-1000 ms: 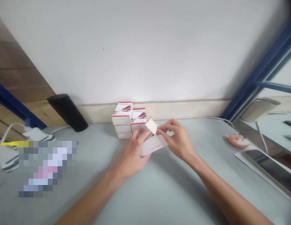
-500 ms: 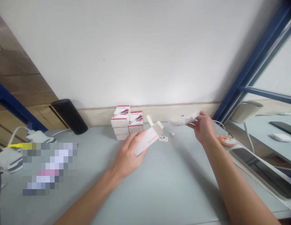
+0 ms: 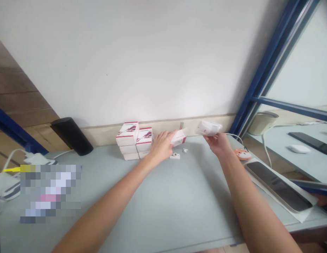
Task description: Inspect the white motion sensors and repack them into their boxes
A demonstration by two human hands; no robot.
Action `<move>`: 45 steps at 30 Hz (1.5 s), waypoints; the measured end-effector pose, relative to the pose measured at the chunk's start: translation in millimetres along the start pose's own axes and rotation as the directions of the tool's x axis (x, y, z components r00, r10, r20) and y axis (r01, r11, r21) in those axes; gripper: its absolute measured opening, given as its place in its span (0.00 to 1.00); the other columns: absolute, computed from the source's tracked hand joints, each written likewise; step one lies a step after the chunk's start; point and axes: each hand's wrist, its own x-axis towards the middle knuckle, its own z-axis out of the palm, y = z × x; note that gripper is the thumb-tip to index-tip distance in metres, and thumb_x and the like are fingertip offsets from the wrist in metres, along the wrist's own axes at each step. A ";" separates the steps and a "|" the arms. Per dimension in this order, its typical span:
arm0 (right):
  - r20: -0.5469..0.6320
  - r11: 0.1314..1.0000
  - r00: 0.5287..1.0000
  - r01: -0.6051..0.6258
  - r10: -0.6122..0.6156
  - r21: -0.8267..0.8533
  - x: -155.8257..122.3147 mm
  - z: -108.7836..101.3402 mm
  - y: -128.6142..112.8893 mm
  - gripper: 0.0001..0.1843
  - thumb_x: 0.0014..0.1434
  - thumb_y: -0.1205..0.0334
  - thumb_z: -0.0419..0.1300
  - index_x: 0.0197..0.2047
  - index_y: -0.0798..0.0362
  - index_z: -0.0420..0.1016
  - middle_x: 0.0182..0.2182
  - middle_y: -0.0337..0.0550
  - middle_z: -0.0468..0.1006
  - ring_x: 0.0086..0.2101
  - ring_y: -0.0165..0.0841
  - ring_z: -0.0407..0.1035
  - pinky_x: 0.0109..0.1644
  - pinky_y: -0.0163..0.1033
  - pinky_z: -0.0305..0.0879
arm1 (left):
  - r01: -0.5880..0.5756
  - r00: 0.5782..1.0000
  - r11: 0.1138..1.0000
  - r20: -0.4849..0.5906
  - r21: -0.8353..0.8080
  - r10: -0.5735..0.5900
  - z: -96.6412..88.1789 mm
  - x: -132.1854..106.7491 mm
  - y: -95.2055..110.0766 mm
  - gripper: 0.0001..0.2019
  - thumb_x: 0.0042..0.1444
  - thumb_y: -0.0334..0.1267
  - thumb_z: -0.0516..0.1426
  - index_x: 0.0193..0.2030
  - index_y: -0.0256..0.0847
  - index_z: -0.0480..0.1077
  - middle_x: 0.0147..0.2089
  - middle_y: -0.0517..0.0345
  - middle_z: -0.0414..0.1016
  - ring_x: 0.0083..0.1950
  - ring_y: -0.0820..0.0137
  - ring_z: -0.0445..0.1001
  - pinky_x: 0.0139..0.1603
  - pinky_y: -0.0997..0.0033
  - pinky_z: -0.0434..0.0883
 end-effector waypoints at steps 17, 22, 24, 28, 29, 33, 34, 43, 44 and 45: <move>0.175 0.943 0.977 -0.059 0.122 -0.329 -71.4 55.0 20.8 0.08 0.57 0.58 0.63 0.38 0.52 0.74 0.36 0.45 0.80 0.33 0.35 0.76 0.31 0.38 0.78 | 0.206 0.970 0.397 0.135 -0.894 -0.200 -9.6 -75.1 8.3 0.29 0.69 0.53 0.58 0.72 0.48 0.60 0.58 0.44 0.79 0.51 0.60 0.83 0.55 0.53 0.78; 0.478 0.861 0.868 0.137 0.134 -0.489 -125.2 80.1 24.1 0.21 0.66 0.40 0.58 0.50 0.48 0.72 0.40 0.42 0.77 0.33 0.35 0.76 0.27 0.39 0.77 | 0.350 0.860 -0.120 0.370 -0.929 -0.351 -5.4 -117.8 -11.6 0.19 0.66 0.51 0.62 0.58 0.44 0.71 0.49 0.51 0.79 0.38 0.70 0.78 0.43 0.64 0.77; 0.570 0.800 0.808 0.242 0.147 -0.549 -138.1 83.8 19.5 0.22 0.65 0.40 0.61 0.51 0.49 0.74 0.40 0.43 0.78 0.32 0.34 0.75 0.28 0.37 0.74 | 0.354 0.851 -0.234 0.415 -0.906 -0.321 -3.7 -123.4 -19.5 0.16 0.66 0.51 0.62 0.53 0.43 0.73 0.47 0.51 0.78 0.36 0.71 0.76 0.39 0.66 0.75; 0.613 0.755 0.783 0.337 0.107 -0.563 -143.3 82.7 10.7 0.19 0.62 0.43 0.67 0.44 0.50 0.78 0.34 0.41 0.78 0.31 0.32 0.71 0.32 0.36 0.72 | 0.374 0.873 -0.328 0.449 -0.867 -0.192 -5.0 -122.4 -26.8 0.19 0.66 0.52 0.62 0.56 0.44 0.73 0.48 0.50 0.78 0.40 0.66 0.78 0.42 0.64 0.74; 0.628 0.759 0.771 0.348 0.102 -0.550 -142.3 81.5 9.3 0.18 0.62 0.43 0.67 0.42 0.50 0.78 0.33 0.41 0.78 0.31 0.31 0.70 0.33 0.36 0.71 | 0.381 0.876 -0.341 0.454 -0.859 -0.163 -5.5 -121.5 -27.6 0.20 0.66 0.52 0.62 0.58 0.43 0.72 0.48 0.49 0.78 0.41 0.65 0.79 0.43 0.64 0.73; 0.661 0.746 0.750 0.427 0.023 -0.510 -139.7 77.3 5.3 0.16 0.64 0.44 0.67 0.39 0.49 0.81 0.31 0.40 0.78 0.31 0.31 0.68 0.34 0.37 0.68 | 0.409 0.876 -0.420 0.477 -0.810 -0.067 -5.1 -119.5 -30.6 0.22 0.67 0.53 0.60 0.59 0.40 0.72 0.48 0.47 0.78 0.42 0.63 0.80 0.44 0.63 0.72; 0.659 0.736 0.752 0.460 -0.025 -0.497 -140.2 76.8 4.6 0.16 0.64 0.45 0.67 0.39 0.49 0.81 0.32 0.40 0.78 0.31 0.31 0.68 0.35 0.37 0.68 | 0.419 0.874 -0.440 0.485 -0.794 -0.043 -4.6 -119.3 -31.5 0.22 0.67 0.53 0.60 0.59 0.40 0.73 0.48 0.47 0.79 0.42 0.63 0.80 0.45 0.63 0.72; 0.601 0.676 0.735 0.617 -0.313 -0.403 -156.8 90.6 -10.1 0.12 0.64 0.49 0.69 0.40 0.49 0.83 0.30 0.40 0.81 0.29 0.31 0.72 0.32 0.37 0.69 | 0.477 0.857 -0.489 0.509 -0.730 0.077 -0.7 -119.9 -35.7 0.22 0.68 0.52 0.59 0.59 0.38 0.76 0.53 0.44 0.80 0.49 0.58 0.82 0.55 0.57 0.72; 0.601 0.679 0.726 0.627 -0.334 -0.381 -154.7 94.4 -14.1 0.12 0.64 0.49 0.69 0.41 0.49 0.83 0.29 0.40 0.80 0.28 0.31 0.72 0.32 0.37 0.69 | 0.477 0.856 -0.488 0.512 -0.731 0.071 0.1 -120.5 -36.1 0.22 0.67 0.51 0.61 0.58 0.37 0.76 0.51 0.44 0.81 0.48 0.58 0.82 0.54 0.57 0.72; 0.590 0.677 0.718 0.643 -0.370 -0.359 -150.3 98.5 -18.3 0.12 0.63 0.49 0.69 0.41 0.49 0.83 0.29 0.39 0.80 0.28 0.30 0.72 0.32 0.37 0.70 | 0.476 0.855 -0.488 0.514 -0.732 0.063 0.6 -121.2 -36.6 0.21 0.66 0.51 0.62 0.57 0.36 0.76 0.48 0.45 0.81 0.46 0.58 0.82 0.52 0.58 0.73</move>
